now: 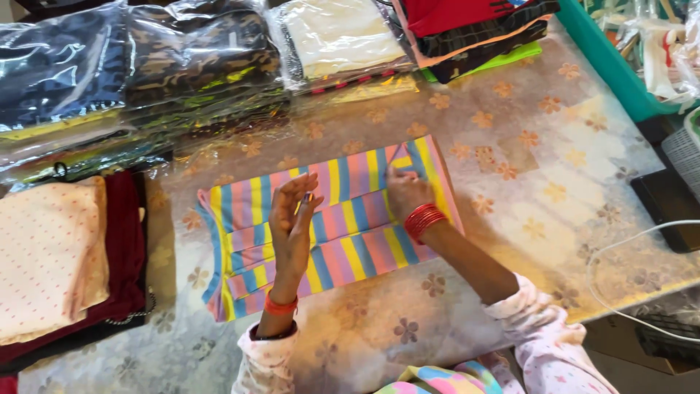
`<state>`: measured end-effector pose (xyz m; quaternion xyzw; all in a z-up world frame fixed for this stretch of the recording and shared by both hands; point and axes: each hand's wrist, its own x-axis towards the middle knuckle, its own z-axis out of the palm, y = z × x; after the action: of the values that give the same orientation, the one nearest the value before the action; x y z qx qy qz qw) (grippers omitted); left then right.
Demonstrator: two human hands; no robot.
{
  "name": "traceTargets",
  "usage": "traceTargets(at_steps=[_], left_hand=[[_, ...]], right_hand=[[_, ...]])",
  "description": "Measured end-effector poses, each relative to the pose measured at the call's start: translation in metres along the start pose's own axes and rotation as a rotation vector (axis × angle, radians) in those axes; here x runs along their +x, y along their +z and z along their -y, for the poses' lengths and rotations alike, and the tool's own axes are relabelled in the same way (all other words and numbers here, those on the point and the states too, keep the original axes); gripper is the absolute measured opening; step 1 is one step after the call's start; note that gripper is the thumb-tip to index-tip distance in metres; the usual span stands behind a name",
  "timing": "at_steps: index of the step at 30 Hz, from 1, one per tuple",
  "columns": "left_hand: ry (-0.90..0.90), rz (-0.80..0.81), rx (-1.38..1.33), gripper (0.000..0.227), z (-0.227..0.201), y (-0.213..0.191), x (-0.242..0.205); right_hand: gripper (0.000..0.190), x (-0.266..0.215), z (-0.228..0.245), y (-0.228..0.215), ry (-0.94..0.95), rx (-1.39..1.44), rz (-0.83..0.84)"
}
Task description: Folding a striped t-shirt on a workstation.
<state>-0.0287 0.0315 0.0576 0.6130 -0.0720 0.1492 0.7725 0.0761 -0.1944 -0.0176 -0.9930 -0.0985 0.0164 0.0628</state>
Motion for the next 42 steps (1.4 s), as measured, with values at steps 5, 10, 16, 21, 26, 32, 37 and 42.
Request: traceTargets(at_steps=[5,10,16,21,26,32,37,42], left_hand=[[-0.057,-0.071,0.017,0.031,-0.012,-0.034,-0.024],[-0.123,-0.090,0.039,0.029,0.003,-0.048,-0.030],[-0.154,0.057,0.137,0.031,0.016,-0.032,-0.017],[-0.289,0.118,0.324,0.029,0.035,-0.008,0.012],[-0.098,0.214,0.648,0.026,0.065,0.025,0.054],[0.137,0.345,1.003,0.040,0.092,0.058,0.083],[0.189,0.408,1.187,0.058,0.112,0.061,0.093],[0.157,0.320,1.121,0.045,0.125,0.036,0.094]], right_hand=[[0.019,-0.013,0.031,0.030,-0.078,0.030,-0.004],[0.033,-0.025,0.042,0.018,-0.090,0.032,-0.036],[0.036,-0.034,0.051,0.031,-0.139,-0.131,-0.140],[0.037,-0.025,0.050,0.046,-0.197,-0.100,0.098],[0.060,-0.023,0.061,0.042,-0.192,-0.106,0.028],[0.028,-0.051,0.060,0.088,-0.330,-0.046,-0.130],[0.044,-0.128,0.048,0.000,-0.552,0.156,-0.239],[0.033,-0.134,-0.028,-0.036,-0.462,0.380,-0.203]])
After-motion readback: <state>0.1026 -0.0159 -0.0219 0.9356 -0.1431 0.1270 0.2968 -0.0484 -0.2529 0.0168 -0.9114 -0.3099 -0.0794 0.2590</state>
